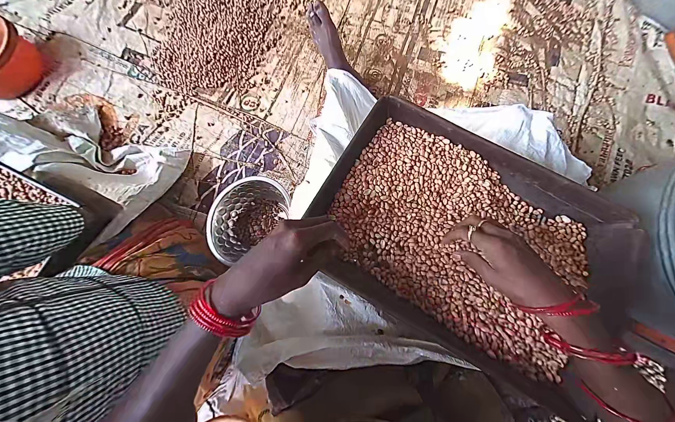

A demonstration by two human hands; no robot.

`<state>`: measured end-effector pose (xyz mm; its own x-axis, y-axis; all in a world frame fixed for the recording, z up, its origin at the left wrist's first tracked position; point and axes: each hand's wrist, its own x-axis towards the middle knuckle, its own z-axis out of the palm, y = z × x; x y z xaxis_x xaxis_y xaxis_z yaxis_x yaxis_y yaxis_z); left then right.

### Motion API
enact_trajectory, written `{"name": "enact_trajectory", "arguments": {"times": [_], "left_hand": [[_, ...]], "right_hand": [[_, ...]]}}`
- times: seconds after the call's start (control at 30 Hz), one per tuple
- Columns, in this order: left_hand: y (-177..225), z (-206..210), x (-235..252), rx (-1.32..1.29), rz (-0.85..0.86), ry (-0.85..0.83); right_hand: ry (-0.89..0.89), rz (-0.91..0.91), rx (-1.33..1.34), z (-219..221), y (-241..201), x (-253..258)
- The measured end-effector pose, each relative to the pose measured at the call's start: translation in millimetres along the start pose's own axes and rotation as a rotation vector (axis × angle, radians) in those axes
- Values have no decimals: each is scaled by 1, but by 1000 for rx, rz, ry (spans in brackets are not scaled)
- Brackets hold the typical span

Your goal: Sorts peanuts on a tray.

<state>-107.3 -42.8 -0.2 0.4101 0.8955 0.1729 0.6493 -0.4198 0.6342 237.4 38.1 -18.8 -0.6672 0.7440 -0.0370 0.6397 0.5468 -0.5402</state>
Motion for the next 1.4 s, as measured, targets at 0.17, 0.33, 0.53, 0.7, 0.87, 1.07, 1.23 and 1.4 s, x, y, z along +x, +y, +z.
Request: {"name": "enact_trajectory", "arguments": {"times": [0.17,0.33,0.53,0.7,0.87,1.07,1.23,1.4], "left_hand": [[10,33,32,123,-58,-385],[17,37,55,250,-205,-633],[23,44,61,343,-256,-707],[28,44,71,315,-379,-814],[25,39,71,197,-387,-790],[10,42,65,-403,-440,-270],[12,40,54,-1002,-632,-256],[-1,-6,14,-989,-606,24]], "right_hand": [[90,-193,-64,57,-50,22],[191,-301,-301,88,-64,28],[90,-205,-319,86,-69,22],[-434,141,-51,42,-74,28],[87,281,77,5,-13,-2],[57,185,154,-18,-18,10],[100,-74,193,-2,-52,50],[-212,98,100,27,-22,44]]}}
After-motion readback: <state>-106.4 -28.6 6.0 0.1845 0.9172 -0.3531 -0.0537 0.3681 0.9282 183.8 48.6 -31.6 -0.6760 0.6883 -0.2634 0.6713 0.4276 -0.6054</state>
